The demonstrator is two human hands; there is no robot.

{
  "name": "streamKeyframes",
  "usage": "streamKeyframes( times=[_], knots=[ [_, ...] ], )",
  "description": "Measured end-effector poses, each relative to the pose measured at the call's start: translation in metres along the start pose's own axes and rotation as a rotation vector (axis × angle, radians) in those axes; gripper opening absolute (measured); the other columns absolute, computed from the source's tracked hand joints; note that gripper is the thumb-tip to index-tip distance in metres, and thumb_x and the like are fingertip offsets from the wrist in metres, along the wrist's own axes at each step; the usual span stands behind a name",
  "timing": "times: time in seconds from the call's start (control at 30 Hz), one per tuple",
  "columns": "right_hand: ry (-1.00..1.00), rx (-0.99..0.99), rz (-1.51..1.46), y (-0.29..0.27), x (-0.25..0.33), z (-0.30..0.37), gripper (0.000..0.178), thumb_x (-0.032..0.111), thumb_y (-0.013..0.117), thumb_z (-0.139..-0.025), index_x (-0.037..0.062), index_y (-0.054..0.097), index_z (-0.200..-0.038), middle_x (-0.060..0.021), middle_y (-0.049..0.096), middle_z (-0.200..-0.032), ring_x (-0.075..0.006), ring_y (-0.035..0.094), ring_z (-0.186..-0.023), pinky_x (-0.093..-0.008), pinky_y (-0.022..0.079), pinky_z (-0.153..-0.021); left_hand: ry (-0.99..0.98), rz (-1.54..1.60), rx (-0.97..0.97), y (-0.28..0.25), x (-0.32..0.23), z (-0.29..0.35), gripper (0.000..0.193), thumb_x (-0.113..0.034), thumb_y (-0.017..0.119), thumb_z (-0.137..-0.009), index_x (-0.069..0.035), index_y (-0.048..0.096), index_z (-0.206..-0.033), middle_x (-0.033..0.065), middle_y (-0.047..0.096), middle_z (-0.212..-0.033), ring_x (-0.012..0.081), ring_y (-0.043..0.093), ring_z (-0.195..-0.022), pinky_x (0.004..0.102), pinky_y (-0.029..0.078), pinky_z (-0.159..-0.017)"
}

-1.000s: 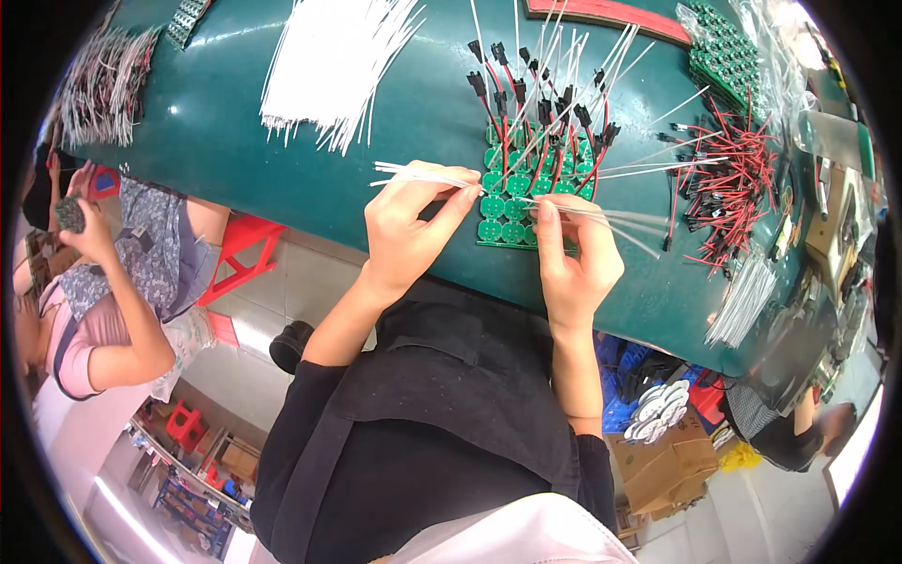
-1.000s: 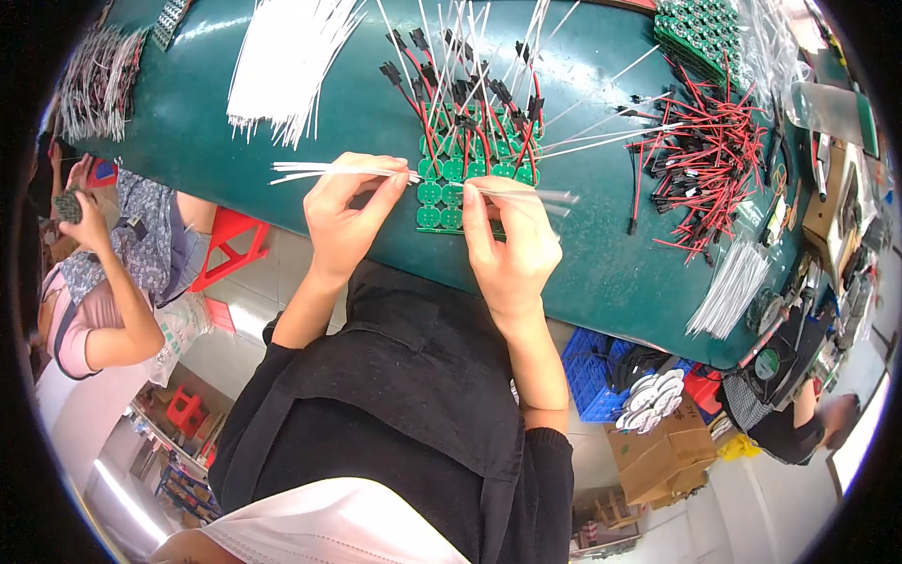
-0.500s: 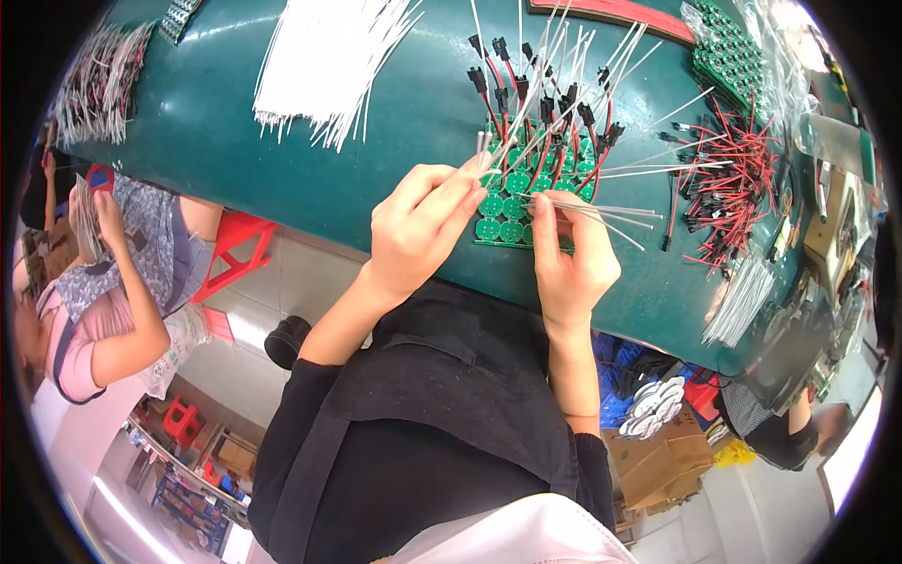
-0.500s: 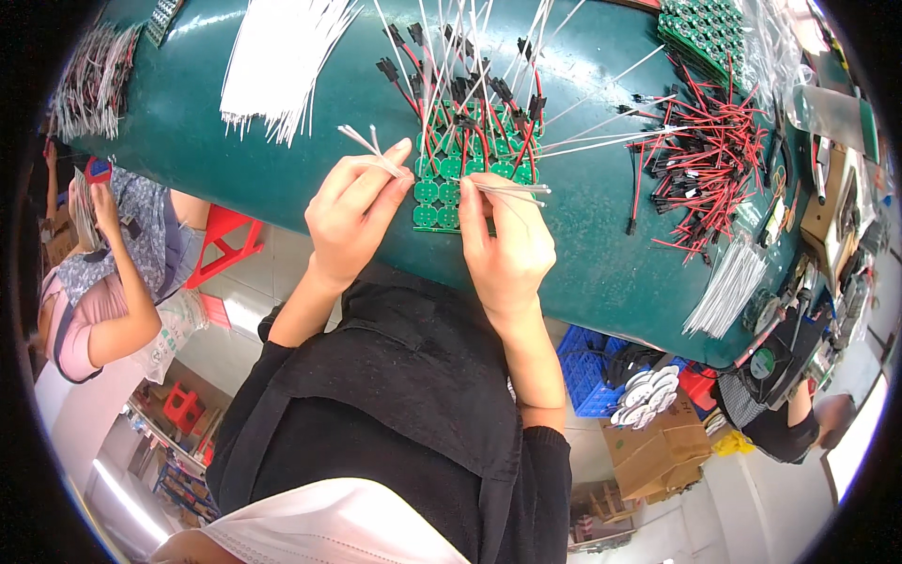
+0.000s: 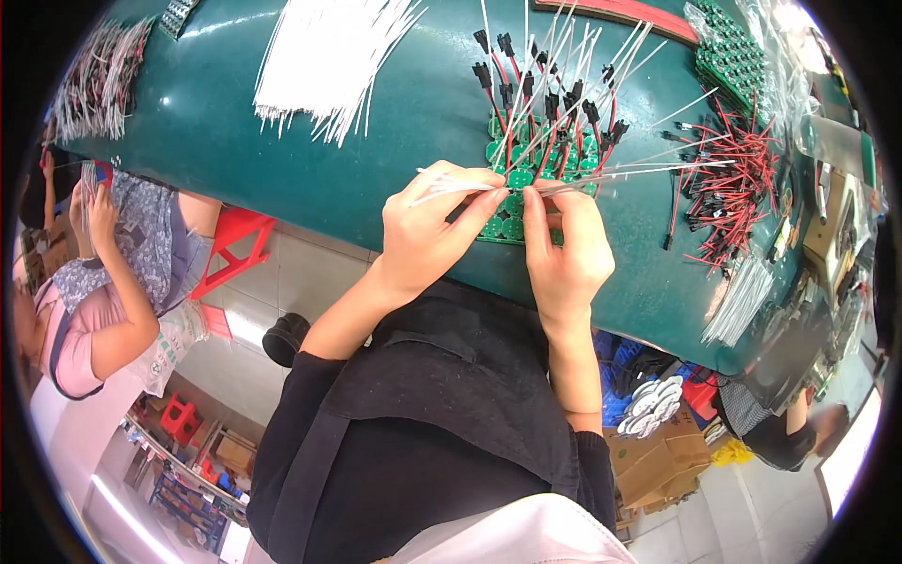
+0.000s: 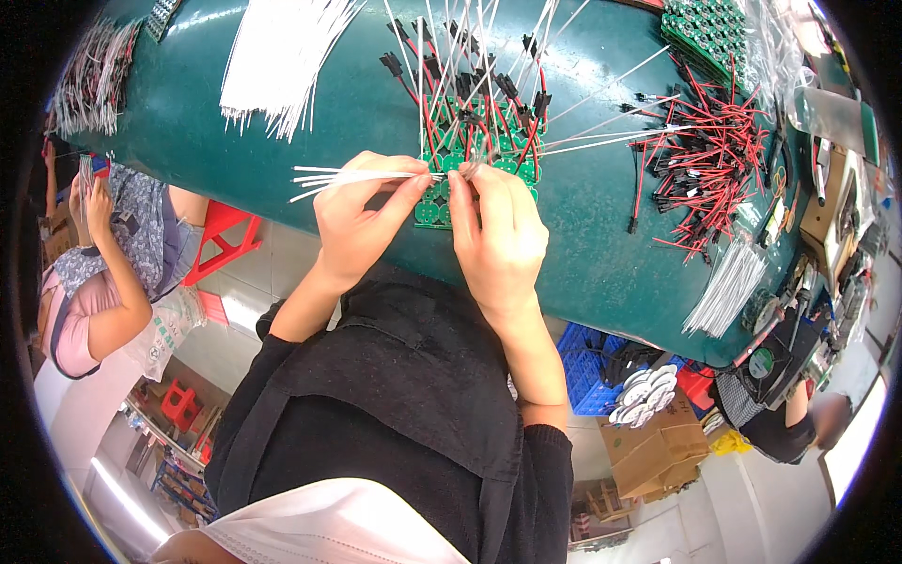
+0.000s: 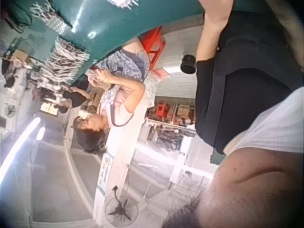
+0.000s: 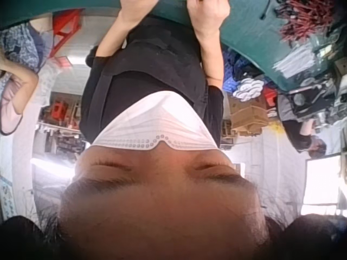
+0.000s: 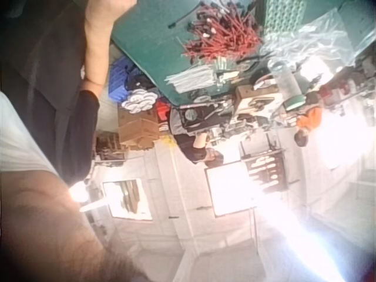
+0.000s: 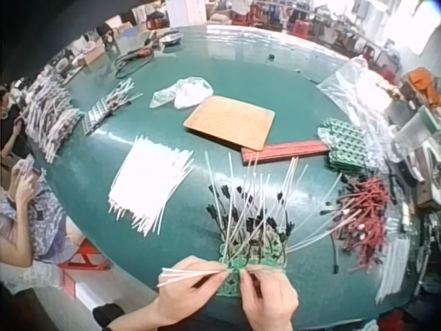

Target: Manually inserting wires and components into a printed circuit board on an assembly line.

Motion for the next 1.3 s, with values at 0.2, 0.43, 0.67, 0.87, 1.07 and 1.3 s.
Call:
streamKeyframes(
  times=[0.2,0.43,0.67,0.87,1.07,1.3],
  knots=[
    [-0.009,-0.002,0.020,0.001,0.000,0.002,0.021,-0.002,0.075,-0.078,-0.0006,0.062,-0.094,-0.0108,0.068,-0.086,-0.0244,0.066,-0.074,-0.0332,0.054,-0.062,0.041,-0.055,0.007,0.002,-0.003,0.000,0.017,0.002,0.077,-0.075,-0.002,0.069,-0.090,0.0061,0.072,-0.088,0.0182,0.066,-0.071,0.0285,0.054,-0.058],
    [-0.037,-0.007,0.011,0.002,0.002,0.001,0.019,-0.004,0.074,-0.079,-0.0019,0.063,-0.095,-0.0129,0.068,-0.086,-0.0262,0.066,-0.074,-0.0349,0.054,-0.063,0.003,-0.154,0.075,0.006,-0.005,-0.002,0.017,0.005,0.076,-0.075,0.001,0.072,-0.091,0.0089,0.072,-0.088,0.0189,0.068,-0.072,0.0265,0.053,-0.061],
    [0.048,-0.021,-0.047,-0.004,-0.005,0.002,0.017,-0.004,0.074,-0.079,-0.0018,0.064,-0.092,-0.0119,0.068,-0.088,-0.0202,0.066,-0.069,-0.0293,0.054,-0.057,0.162,-0.240,0.043,0.010,-0.012,0.000,0.026,-0.004,0.074,-0.080,-0.007,0.069,-0.105,0.0054,0.063,-0.080,0.0178,0.062,-0.060,0.0295,0.051,-0.052],
    [0.042,-0.061,-0.099,-0.008,-0.008,0.003,0.016,-0.004,0.074,-0.079,-0.0026,0.062,-0.089,-0.0111,0.068,-0.088,-0.0161,0.063,-0.062,-0.0263,0.051,-0.052,0.141,-0.293,0.027,0.012,-0.017,-0.001,0.031,-0.005,0.075,-0.080,-0.005,0.067,-0.110,0.0061,0.063,-0.079,0.0178,0.062,-0.060,0.0292,0.051,-0.053],
    [0.031,-0.049,-0.096,-0.005,-0.007,0.002,0.017,-0.005,0.074,-0.079,-0.0018,0.062,-0.090,-0.0103,0.068,-0.086,-0.0166,0.061,-0.060,-0.0269,0.051,-0.051,0.038,-0.034,-0.038,-0.004,-0.007,0.002,0.022,-0.002,0.075,-0.081,-0.002,0.067,-0.102,0.0087,0.068,-0.088,0.0163,0.068,-0.071,0.0267,0.056,-0.060],
    [0.052,-0.034,-0.097,-0.003,-0.008,0.001,0.017,-0.005,0.075,-0.079,-0.0019,0.063,-0.090,-0.0106,0.068,-0.086,-0.0171,0.062,-0.062,-0.0275,0.050,-0.051,-0.110,0.141,0.058,-0.008,0.000,0.007,0.010,0.000,0.073,-0.083,0.000,0.069,-0.092,0.0107,0.069,-0.093,0.0156,0.069,-0.080,0.0259,0.058,-0.068]
  ],
)
Point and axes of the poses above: each hand's wrist, its own z-axis away from the middle knuckle, its own y-axis out of the palm, x = y × z, the point moved 8 cm from there along -z, towards the middle knuckle
